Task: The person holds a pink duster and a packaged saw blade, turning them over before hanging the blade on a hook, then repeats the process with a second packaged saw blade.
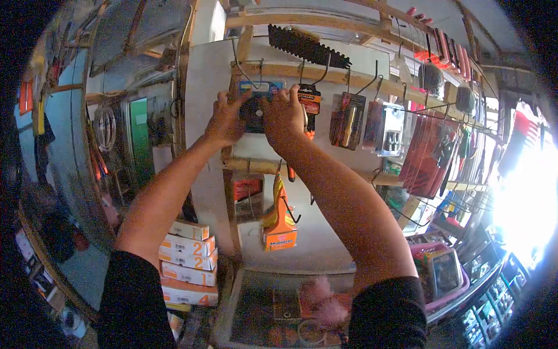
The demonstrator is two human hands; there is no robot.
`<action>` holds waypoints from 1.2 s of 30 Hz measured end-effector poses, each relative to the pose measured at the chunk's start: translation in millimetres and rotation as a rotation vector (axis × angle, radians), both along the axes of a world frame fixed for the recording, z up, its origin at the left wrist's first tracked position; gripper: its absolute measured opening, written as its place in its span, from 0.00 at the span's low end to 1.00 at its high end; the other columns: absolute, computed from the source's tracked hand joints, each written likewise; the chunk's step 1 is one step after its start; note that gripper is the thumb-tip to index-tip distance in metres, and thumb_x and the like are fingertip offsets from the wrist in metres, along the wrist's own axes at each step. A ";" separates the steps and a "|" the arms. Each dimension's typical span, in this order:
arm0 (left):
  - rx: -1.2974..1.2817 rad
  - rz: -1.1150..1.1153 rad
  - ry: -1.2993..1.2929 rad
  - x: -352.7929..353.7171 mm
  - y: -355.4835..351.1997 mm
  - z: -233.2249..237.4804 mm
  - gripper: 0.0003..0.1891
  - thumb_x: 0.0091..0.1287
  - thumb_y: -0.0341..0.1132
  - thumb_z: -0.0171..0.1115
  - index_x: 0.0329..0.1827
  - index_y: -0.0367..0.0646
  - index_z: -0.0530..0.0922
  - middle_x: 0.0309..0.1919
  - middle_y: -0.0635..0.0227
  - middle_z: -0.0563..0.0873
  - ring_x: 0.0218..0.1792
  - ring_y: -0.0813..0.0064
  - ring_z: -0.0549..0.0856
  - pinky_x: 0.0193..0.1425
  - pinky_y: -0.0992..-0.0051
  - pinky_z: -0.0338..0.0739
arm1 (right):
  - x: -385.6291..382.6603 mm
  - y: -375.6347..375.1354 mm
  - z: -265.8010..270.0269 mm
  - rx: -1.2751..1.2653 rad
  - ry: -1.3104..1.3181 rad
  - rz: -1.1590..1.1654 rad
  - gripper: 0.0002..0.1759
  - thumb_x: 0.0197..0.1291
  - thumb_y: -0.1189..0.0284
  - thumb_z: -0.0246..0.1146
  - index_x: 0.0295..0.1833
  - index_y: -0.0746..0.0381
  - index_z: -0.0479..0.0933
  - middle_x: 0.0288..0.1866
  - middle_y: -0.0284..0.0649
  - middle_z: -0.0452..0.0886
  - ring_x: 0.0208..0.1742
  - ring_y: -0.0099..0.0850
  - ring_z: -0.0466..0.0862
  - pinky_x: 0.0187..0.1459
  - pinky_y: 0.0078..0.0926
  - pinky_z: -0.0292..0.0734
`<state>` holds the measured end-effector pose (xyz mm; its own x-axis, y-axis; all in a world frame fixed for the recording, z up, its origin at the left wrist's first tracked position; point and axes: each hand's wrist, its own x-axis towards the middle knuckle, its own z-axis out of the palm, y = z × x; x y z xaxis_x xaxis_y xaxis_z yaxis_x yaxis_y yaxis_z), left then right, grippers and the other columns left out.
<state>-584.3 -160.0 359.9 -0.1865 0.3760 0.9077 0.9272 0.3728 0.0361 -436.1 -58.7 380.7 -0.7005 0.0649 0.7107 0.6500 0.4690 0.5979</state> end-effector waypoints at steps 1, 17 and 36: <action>-0.024 0.006 0.006 7.5 -5.3 -2.9 0.42 0.60 0.27 0.68 0.81 0.58 0.66 0.68 0.45 0.63 0.67 0.37 0.71 0.71 0.52 0.75 | 3.0 0.8 -1.1 -0.011 0.008 0.017 0.36 0.71 0.64 0.58 0.83 0.52 0.61 0.80 0.41 0.69 0.80 0.40 0.66 0.80 0.65 0.43; -0.123 -0.226 0.057 118.8 -58.0 -64.5 0.39 0.63 0.27 0.70 0.79 0.56 0.65 0.68 0.48 0.64 0.59 0.48 0.80 0.69 0.55 0.76 | 111.4 17.2 -24.7 -0.194 -0.148 0.717 0.41 0.63 0.58 0.70 0.80 0.53 0.65 0.81 0.38 0.67 0.83 0.45 0.61 0.77 0.67 0.52; -0.280 -0.208 -0.149 382.8 -41.1 -141.4 0.28 0.66 0.29 0.67 0.71 0.45 0.73 0.65 0.54 0.71 0.65 0.50 0.79 0.71 0.59 0.75 | 353.0 58.9 -125.5 -0.328 -0.217 0.882 0.36 0.69 0.63 0.67 0.80 0.56 0.65 0.81 0.39 0.69 0.82 0.41 0.64 0.76 0.56 0.57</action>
<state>-201.5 -201.1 218.4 -0.2028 0.6490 0.7332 0.9763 0.1919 0.1001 -83.1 0.2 255.2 -0.7063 -0.3753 0.6002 -0.1255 0.9008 0.4156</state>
